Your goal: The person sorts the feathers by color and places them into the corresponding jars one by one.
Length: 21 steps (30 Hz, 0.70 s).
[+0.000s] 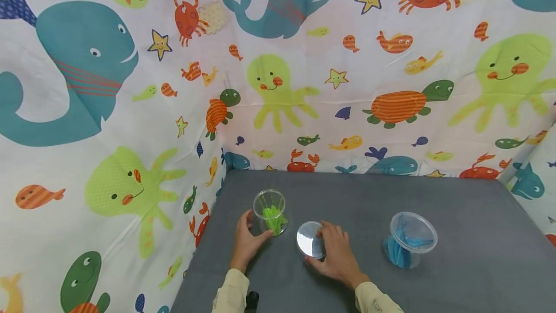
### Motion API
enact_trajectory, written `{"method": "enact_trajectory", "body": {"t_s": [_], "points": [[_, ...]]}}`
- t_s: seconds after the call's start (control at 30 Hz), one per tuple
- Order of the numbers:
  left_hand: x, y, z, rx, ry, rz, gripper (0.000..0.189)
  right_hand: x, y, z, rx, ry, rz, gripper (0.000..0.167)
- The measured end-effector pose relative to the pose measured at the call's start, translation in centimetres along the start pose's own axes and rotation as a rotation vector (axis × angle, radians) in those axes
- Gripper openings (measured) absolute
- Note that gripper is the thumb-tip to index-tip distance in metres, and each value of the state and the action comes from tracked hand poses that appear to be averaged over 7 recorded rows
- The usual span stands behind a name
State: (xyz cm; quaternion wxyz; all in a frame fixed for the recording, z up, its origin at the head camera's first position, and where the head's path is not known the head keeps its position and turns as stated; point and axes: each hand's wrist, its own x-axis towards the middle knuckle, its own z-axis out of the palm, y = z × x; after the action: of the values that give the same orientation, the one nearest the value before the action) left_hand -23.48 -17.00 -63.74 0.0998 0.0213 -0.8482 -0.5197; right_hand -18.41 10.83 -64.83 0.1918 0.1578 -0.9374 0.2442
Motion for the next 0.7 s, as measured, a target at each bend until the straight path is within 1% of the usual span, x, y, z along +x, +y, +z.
{"method": "enact_trajectory", "body": {"t_s": [0.07,0.17,0.27,0.4,0.53,0.7], "points": [[0.2,0.2,0.5,-0.019,0.014,0.002,0.102,0.5,0.2,-0.4,0.023,0.026,0.0,0.064],[0.8,0.3,1.1,-0.037,0.02,0.009,0.107,1.5,0.3,-1.1,0.062,0.06,-0.002,0.064],[1.3,0.3,1.6,-0.044,0.002,0.011,0.108,2.8,0.0,-1.9,0.09,0.079,-0.005,0.065],[1.6,0.3,2.1,-0.061,-0.017,0.023,0.107,4.6,-0.7,-3.1,0.137,0.087,-0.033,0.065],[1.0,0.7,2.0,-0.056,-0.034,0.01,0.107,6.2,-2.1,-4.1,0.188,0.072,-0.069,0.065],[-0.2,1.3,2.3,-0.065,-0.1,0.012,0.109,7.5,-3.4,-4.8,0.201,0.016,-0.091,0.065]]}}
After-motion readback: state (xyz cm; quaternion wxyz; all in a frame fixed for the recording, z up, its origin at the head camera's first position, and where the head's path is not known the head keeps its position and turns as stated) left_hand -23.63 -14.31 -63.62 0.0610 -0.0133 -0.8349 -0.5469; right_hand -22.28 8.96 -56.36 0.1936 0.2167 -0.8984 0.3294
